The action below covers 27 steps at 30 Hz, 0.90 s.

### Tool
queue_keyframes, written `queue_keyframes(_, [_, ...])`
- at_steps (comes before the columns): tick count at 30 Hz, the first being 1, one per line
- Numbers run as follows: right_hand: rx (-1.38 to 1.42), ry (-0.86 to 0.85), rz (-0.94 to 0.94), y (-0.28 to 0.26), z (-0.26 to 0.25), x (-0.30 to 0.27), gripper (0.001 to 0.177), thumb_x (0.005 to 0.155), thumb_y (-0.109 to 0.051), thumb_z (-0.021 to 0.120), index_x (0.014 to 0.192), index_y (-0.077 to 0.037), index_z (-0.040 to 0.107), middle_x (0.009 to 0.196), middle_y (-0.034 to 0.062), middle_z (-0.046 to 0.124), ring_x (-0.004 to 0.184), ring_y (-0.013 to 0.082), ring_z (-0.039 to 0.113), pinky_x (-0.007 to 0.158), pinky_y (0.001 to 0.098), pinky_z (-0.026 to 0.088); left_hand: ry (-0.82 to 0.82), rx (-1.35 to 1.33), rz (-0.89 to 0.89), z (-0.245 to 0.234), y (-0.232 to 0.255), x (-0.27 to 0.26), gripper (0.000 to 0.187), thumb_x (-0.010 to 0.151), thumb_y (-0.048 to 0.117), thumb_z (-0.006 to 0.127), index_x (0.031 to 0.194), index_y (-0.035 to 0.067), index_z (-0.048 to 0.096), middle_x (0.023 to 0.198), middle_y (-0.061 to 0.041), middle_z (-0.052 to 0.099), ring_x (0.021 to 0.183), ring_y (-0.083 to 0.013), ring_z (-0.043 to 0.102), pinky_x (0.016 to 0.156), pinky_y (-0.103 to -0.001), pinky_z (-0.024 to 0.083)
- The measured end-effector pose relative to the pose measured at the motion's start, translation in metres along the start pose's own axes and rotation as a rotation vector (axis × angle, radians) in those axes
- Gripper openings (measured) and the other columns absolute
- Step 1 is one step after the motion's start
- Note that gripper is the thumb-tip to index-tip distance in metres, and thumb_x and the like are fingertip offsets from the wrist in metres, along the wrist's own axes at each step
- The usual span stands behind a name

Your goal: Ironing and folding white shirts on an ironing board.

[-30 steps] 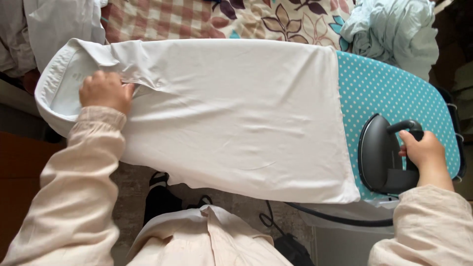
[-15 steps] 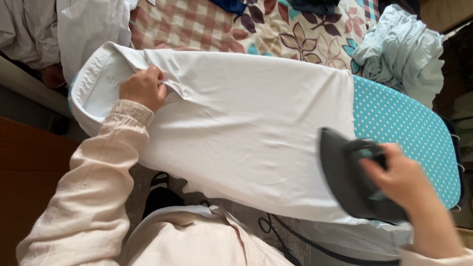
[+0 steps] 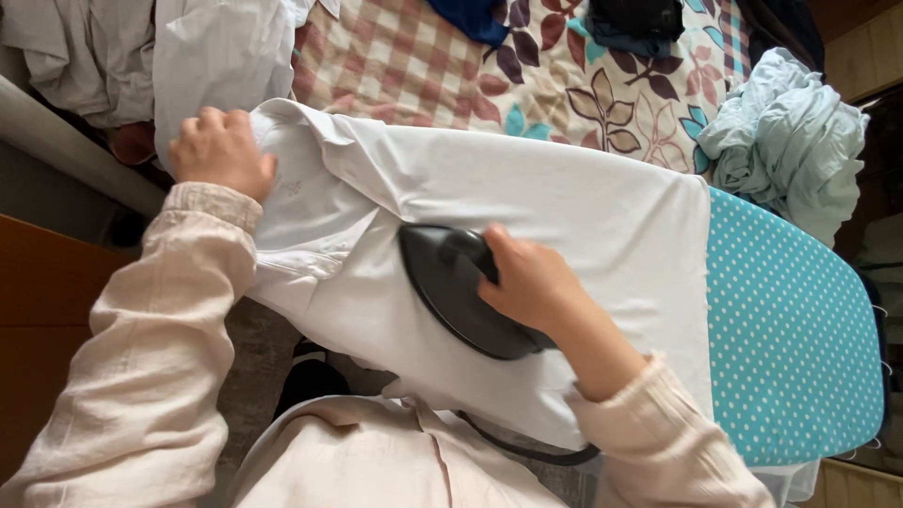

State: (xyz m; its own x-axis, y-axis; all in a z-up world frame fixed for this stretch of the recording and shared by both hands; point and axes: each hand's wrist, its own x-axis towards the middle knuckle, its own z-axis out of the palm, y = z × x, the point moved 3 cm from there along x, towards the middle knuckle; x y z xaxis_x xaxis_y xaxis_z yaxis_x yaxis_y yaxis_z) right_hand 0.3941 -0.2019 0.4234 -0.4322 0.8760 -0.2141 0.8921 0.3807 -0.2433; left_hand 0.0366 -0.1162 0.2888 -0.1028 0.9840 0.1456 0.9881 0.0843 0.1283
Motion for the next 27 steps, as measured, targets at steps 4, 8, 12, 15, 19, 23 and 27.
queue_keyframes(4, [-0.031, -0.074, 0.069, -0.012, 0.002, 0.014, 0.042, 0.082, -0.02, 0.068, 0.117, -0.007, 0.051, 0.09, 0.0189, 0.071, 0.089, 0.0424, 0.068, 0.076, 0.0527, 0.053, -0.075, -0.026, -0.138, 0.008, -0.018, 0.015, 0.05, 0.091, 0.044, 0.077, 0.117, 0.002, 0.069, 0.119, -0.022, 0.066, 0.11, -0.0388, 0.065, 0.089, -0.051, 0.052])
queue_keyframes(8, [-0.037, -0.086, 0.175, 0.016, -0.006, -0.023, 0.047, 0.079, -0.021, 0.071, 0.12, -0.008, 0.049, 0.089, 0.0216, 0.07, 0.087, 0.045, 0.067, 0.073, 0.054, 0.052, -0.244, -0.11, -0.235, 0.022, -0.025, 0.028, 0.046, 0.098, 0.039, 0.071, 0.123, 0.001, 0.065, 0.123, -0.024, 0.065, 0.113, -0.0417, 0.066, 0.091, -0.054, 0.053])
queue_keyframes(12, [-0.013, -0.071, 0.352, 0.054, -0.012, -0.065, 0.051, 0.077, -0.021, 0.074, 0.121, -0.01, 0.051, 0.087, 0.0223, 0.071, 0.084, 0.0453, 0.069, 0.072, 0.0522, 0.054, -0.268, -0.101, -0.337, 0.027, -0.037, 0.034, 0.038, 0.099, 0.025, 0.063, 0.123, -0.004, 0.06, 0.121, -0.028, 0.065, 0.107, -0.044, 0.068, 0.085, -0.055, 0.055])
queue_keyframes(15, [0.025, -0.056, 0.371, 0.05, -0.008, -0.059, 0.047, 0.078, -0.02, 0.073, 0.12, -0.01, 0.053, 0.085, 0.0221, 0.071, 0.084, 0.0448, 0.069, 0.072, 0.0512, 0.054, -0.245, -0.148, -0.34, 0.028, -0.052, 0.034, 0.035, 0.099, 0.019, 0.062, 0.124, -0.006, 0.058, 0.116, -0.029, 0.069, 0.106, -0.0443, 0.07, 0.088, -0.054, 0.055])
queue_keyframes(19, [0.1, -0.029, 0.303, 0.013, -0.009, -0.016, 0.048, 0.079, -0.023, 0.074, 0.12, -0.008, 0.053, 0.085, 0.0226, 0.071, 0.083, 0.0452, 0.069, 0.07, 0.0515, 0.054, -0.291, -0.163, -0.334, 0.035, -0.064, 0.033, 0.04, 0.097, 0.02, 0.065, 0.126, -0.006, 0.055, 0.108, -0.03, 0.071, 0.101, -0.0446, 0.07, 0.085, -0.054, 0.055])
queue_keyframes(23, [0.101, -0.012, 0.265, 0.001, -0.002, -0.002, 0.048, 0.086, -0.025, 0.07, 0.123, -0.004, 0.048, 0.084, 0.0241, 0.07, 0.082, 0.0468, 0.068, 0.071, 0.0535, 0.053, -0.204, -0.275, -0.287, 0.042, -0.073, 0.033, 0.035, 0.092, 0.017, 0.073, 0.122, 0.003, 0.062, 0.11, -0.024, 0.071, 0.102, -0.0432, 0.069, 0.091, -0.052, 0.052])
queue_keyframes(27, [-0.018, 0.001, 0.468, 0.035, 0.003, -0.039, 0.047, 0.09, -0.027, 0.064, 0.124, -0.001, 0.046, 0.086, 0.026, 0.071, 0.083, 0.0482, 0.069, 0.075, 0.0559, 0.054, -0.14, -0.257, -0.22, 0.046, -0.08, 0.026, 0.034, 0.094, 0.018, 0.075, 0.123, 0.002, 0.066, 0.109, -0.026, 0.072, 0.1, -0.0451, 0.069, 0.089, -0.053, 0.052])
